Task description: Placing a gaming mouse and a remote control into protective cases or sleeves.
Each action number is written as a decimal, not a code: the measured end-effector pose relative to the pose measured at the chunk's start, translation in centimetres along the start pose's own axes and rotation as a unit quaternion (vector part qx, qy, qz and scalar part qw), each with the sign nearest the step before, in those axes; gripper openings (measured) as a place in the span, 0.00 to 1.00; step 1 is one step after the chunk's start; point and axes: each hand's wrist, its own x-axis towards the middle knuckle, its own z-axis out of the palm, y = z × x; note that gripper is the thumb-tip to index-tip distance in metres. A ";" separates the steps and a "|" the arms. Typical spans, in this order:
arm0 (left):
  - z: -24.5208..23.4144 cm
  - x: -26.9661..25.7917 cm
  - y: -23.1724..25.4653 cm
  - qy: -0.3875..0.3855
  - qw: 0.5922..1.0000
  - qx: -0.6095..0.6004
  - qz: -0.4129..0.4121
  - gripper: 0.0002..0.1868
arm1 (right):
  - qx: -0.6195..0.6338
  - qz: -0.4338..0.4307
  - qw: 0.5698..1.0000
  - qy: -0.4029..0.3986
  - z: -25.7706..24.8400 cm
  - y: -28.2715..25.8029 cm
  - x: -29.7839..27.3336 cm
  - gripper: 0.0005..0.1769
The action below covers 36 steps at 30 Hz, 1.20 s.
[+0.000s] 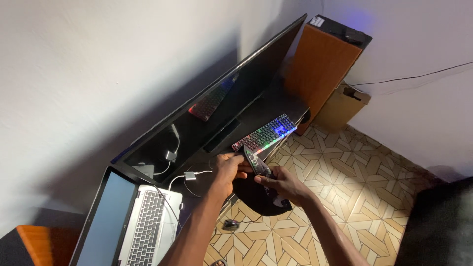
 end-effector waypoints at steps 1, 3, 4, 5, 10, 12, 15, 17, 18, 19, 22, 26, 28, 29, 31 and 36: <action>0.0 0.0 0.1 -0.003 1.000 0.000 0.000 0.09 | -0.001 0.000 1.000 0.003 -0.4 0.3 -0.1 0.32; 0.0 -0.1 0.4 0.005 0.998 -0.065 0.001 0.10 | 0.001 0.013 1.000 -0.020 -1.0 0.8 -0.2 0.30; -0.2 -0.3 0.7 0.005 0.998 -0.063 0.002 0.10 | 0.002 0.012 1.000 -0.020 -1.0 0.2 -0.5 0.30; -0.4 -0.5 0.9 0.034 0.994 -0.101 0.002 0.08 | 0.006 0.026 0.999 -0.038 -0.9 -0.4 -0.8 0.29; -1.0 -0.9 0.4 0.070 0.981 -0.180 -0.004 0.11 | 0.025 0.062 0.996 -0.064 -0.6 -1.4 -2.0 0.28; -0.1 -2.7 0.5 0.039 0.985 -0.165 -0.025 0.15 | 0.004 0.041 0.998 -0.053 -0.6 -0.9 -1.8 0.27; 1.1 -4.3 0.2 -0.012 0.988 -0.136 -0.067 0.18 | -0.053 0.027 0.997 -0.040 -0.4 -1.0 -2.5 0.24; 1.1 -3.8 -0.5 -0.022 0.988 -0.135 -0.071 0.20 | -0.089 0.037 0.995 -0.016 -0.6 -1.9 -3.1 0.23; 0.8 -3.6 -1.0 -0.028 0.988 -0.133 -0.074 0.21 | -0.123 0.047 0.991 0.005 -0.4 -2.2 -3.4 0.22; 0.6 -3.9 -0.8 -0.030 0.988 -0.132 -0.077 0.21 | -0.121 0.050 0.991 0.007 -0.1 -2.9 -4.0 0.22; 0.9 -4.6 0.1 -0.120 0.973 -0.182 -0.078 0.23 | -0.140 0.099 0.983 0.063 0.3 -4.7 -5.7 0.21; 1.2 -5.2 1.5 -0.147 0.972 -0.172 -0.065 0.21 | -0.077 0.103 0.988 0.090 0.9 -4.5 -7.1 0.21; 1.0 -5.0 1.6 -0.143 0.971 -0.181 -0.061 0.18 | -0.041 0.087 0.991 0.089 1.1 -3.8 -7.5 0.21; 0.8 -4.7 1.4 -0.140 0.970 -0.184 -0.071 0.18 | -0.014 0.072 0.994 0.079 1.2 -3.2 -7.6 0.22; 0.8 -4.0 1.1 -0.141 0.968 -0.189 -0.081 0.18 | 0.009 0.057 0.996 0.073 1.0 -2.9 -7.8 0.22; 0.2 -2.6 -0.7 -0.111 0.968 -0.217 -0.058 0.17 | 0.000 0.095 0.994 0.049 0.3 -3.7 -8.7 0.23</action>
